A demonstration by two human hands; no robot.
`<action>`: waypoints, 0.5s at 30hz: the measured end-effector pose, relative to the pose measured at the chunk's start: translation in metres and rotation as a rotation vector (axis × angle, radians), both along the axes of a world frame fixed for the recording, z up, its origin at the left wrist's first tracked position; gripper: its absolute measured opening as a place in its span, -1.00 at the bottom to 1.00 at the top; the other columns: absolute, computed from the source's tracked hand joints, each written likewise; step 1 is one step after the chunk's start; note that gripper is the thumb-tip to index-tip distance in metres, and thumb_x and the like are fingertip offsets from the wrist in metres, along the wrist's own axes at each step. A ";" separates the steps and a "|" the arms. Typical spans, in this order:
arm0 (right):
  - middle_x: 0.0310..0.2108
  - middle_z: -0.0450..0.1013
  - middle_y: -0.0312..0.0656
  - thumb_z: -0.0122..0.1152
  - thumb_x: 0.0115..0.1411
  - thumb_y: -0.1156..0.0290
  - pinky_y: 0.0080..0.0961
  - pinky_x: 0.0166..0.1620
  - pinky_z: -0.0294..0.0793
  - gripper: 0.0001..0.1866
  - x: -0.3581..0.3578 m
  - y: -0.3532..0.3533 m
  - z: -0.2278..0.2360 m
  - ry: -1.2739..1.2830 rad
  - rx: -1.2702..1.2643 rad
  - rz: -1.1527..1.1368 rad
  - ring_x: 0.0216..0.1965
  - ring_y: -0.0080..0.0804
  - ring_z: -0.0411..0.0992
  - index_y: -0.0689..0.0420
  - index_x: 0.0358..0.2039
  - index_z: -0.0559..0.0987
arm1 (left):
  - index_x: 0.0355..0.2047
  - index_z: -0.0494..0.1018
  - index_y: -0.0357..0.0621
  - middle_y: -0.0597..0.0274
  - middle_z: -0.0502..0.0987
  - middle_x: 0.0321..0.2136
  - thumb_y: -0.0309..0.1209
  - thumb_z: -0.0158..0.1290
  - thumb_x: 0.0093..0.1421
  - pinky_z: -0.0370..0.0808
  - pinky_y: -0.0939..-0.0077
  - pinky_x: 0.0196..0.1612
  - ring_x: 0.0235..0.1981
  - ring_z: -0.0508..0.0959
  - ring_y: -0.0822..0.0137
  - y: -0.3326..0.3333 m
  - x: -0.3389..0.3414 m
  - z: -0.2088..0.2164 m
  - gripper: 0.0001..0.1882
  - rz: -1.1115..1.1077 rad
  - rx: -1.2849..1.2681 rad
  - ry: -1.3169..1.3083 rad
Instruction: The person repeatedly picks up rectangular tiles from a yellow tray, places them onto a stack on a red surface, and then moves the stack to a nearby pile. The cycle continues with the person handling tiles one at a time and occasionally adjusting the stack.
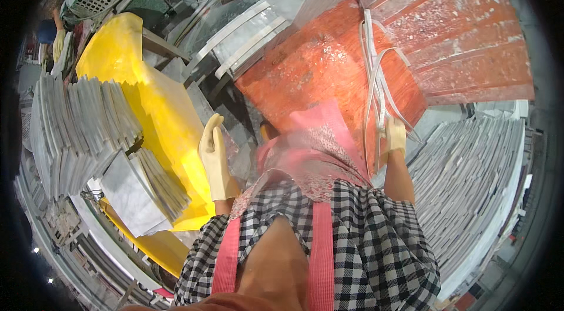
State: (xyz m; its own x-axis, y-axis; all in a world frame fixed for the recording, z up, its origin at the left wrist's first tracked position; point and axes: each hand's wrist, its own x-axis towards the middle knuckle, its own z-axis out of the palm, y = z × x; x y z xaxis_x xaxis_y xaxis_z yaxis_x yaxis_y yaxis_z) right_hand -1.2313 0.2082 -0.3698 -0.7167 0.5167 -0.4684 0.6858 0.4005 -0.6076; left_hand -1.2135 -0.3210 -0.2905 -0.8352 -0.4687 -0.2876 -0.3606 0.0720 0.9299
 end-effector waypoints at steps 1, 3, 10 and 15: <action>-0.56 0.50 -0.12 -0.05 0.38 0.15 -0.36 -0.25 0.48 -0.61 -0.016 -0.024 0.020 0.133 0.041 0.186 -0.41 -0.31 0.53 0.22 -0.12 0.56 | 0.16 0.45 -0.33 0.00 0.56 0.09 -0.37 -0.06 0.44 0.39 0.39 0.24 0.15 0.52 0.22 -0.001 0.001 -0.004 -0.62 -0.015 0.002 -0.043; -0.48 0.51 -0.26 0.06 0.39 0.14 -0.55 -0.32 0.44 -0.64 -0.043 -0.079 0.048 0.176 -0.235 -0.001 -0.51 -0.52 0.44 0.20 -0.09 0.58 | 0.15 0.46 -0.33 0.00 0.57 0.08 -0.36 -0.05 0.44 0.40 0.37 0.23 0.14 0.53 0.21 -0.002 0.005 -0.016 -0.62 -0.038 0.075 -0.014; -0.42 0.49 -0.17 0.10 0.34 0.09 -0.42 -0.32 0.41 -0.61 -0.038 -0.182 0.059 0.028 -0.063 0.361 -0.46 -0.46 0.44 0.20 -0.19 0.63 | 0.12 0.49 -0.35 -0.04 0.62 0.02 -0.42 -0.05 0.40 0.44 0.42 0.17 0.10 0.58 0.21 0.009 0.015 -0.044 -0.64 -0.153 0.104 0.103; -0.51 0.41 -0.18 0.13 0.31 0.10 -0.42 -0.28 0.41 -0.64 0.095 -0.081 0.047 0.233 -0.026 0.317 -0.45 -0.43 0.38 0.20 -0.30 0.57 | 0.12 0.49 -0.32 -0.03 0.62 0.02 -0.41 -0.02 0.39 0.44 0.42 0.16 0.08 0.59 0.23 0.066 0.058 -0.001 -0.64 -0.325 0.028 0.150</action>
